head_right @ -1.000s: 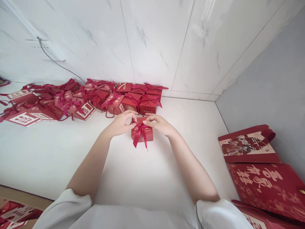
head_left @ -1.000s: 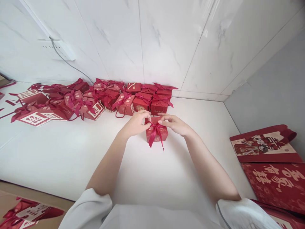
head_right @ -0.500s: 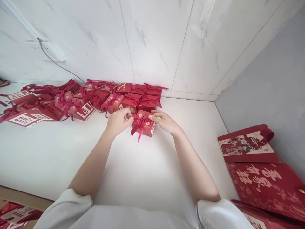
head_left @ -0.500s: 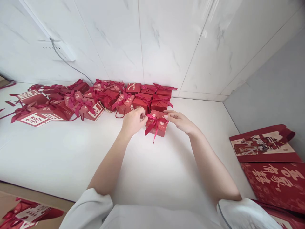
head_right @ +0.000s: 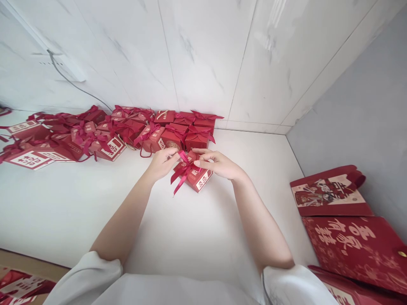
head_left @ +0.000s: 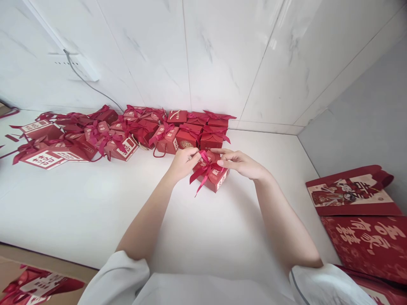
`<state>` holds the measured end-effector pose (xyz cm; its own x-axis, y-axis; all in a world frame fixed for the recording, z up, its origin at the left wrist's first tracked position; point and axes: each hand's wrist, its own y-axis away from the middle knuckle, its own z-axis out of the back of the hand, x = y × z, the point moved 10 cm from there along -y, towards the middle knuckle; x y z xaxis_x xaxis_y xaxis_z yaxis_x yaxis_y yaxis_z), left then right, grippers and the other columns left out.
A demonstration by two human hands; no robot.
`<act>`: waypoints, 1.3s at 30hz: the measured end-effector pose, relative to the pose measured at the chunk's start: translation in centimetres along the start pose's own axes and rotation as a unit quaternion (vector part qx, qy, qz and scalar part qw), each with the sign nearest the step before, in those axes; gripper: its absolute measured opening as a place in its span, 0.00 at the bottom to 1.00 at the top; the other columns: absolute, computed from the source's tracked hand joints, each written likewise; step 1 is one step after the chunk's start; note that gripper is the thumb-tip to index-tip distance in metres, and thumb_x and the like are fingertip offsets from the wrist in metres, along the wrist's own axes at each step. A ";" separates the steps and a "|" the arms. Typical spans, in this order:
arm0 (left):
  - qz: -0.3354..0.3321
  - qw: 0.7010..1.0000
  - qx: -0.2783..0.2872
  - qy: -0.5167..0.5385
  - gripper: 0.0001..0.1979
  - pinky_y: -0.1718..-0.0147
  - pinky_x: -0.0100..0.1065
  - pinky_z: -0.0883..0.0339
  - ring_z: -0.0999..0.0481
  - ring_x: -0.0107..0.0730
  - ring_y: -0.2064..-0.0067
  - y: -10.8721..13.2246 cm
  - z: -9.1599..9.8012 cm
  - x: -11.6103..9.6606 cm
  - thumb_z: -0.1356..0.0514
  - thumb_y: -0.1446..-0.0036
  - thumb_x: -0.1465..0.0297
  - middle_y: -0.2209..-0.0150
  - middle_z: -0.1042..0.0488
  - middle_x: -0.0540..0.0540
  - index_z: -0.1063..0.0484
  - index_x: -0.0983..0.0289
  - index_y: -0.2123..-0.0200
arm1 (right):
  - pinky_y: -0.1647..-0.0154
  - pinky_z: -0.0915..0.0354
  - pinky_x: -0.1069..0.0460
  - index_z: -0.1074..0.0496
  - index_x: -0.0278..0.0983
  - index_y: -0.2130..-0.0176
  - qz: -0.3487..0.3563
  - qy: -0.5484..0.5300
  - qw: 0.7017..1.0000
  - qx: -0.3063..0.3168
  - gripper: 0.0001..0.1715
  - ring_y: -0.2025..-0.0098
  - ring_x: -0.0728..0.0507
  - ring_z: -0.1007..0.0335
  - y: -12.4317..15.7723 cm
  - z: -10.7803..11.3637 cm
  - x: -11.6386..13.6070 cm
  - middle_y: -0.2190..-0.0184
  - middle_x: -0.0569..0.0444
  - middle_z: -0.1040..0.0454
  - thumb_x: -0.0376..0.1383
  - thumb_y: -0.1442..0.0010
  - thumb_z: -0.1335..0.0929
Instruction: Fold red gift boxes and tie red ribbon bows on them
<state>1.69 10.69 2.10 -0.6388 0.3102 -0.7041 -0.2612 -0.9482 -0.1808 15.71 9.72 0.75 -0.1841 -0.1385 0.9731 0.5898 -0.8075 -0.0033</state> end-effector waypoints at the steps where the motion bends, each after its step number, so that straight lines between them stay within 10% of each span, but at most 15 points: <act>1: 0.009 1.000 0.009 0.003 0.16 0.70 0.30 0.42 0.32 0.28 0.70 0.0 -0.2 0.2 0.49 0.41 0.61 0.73 0.29 0.49 0.34 0.63 0.77 | 0.39 0.48 0.43 0.24 0.41 0.73 -0.011 0.006 1.000 0.003 0.20 0.35 0.37 0.48 -0.1 0.0 -0.3 0.41 0.54 0.35 0.52 0.43 0.33; 13: 0.031 0.998 0.053 0.028 0.12 0.66 0.33 0.36 0.28 0.33 0.61 0.4 -1.9 0.2 0.40 0.47 0.59 0.64 0.27 0.52 0.31 0.62 0.70 | 0.51 0.39 0.47 0.24 0.41 0.73 -0.038 0.017 0.998 0.038 0.28 0.54 0.40 0.31 -0.1 -0.8 -1.0 0.55 0.55 0.27 0.57 0.41 0.39; 20: 0.042 0.990 0.100 0.085 0.11 0.57 0.36 0.34 0.29 0.36 0.53 0.6 -2.7 0.2 0.42 0.45 0.61 0.56 0.28 0.54 0.26 0.59 0.63 | 0.48 0.40 0.45 0.26 0.39 0.67 -0.056 0.034 0.996 -0.064 0.20 0.49 0.39 0.33 -0.5 1.1 -2.7 0.45 0.52 0.33 0.52 0.43 0.35; 39: 0.046 0.987 0.115 0.107 0.10 0.53 0.40 0.34 0.29 0.37 0.53 0.8 -3.7 0.2 0.41 0.47 0.60 0.55 0.30 0.54 0.28 0.61 0.71 | 0.40 0.48 0.41 0.26 0.41 0.65 0.019 0.044 0.997 -0.063 0.11 0.38 0.39 0.43 -0.4 0.7 -0.7 0.46 0.51 0.32 0.45 0.43 0.32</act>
<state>4.03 9.77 -0.74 -0.5074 0.1779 -0.8431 -0.3818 -0.9236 0.0349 16.14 10.51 0.22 -0.2350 -0.2149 0.9479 0.4954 -0.8656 -0.0735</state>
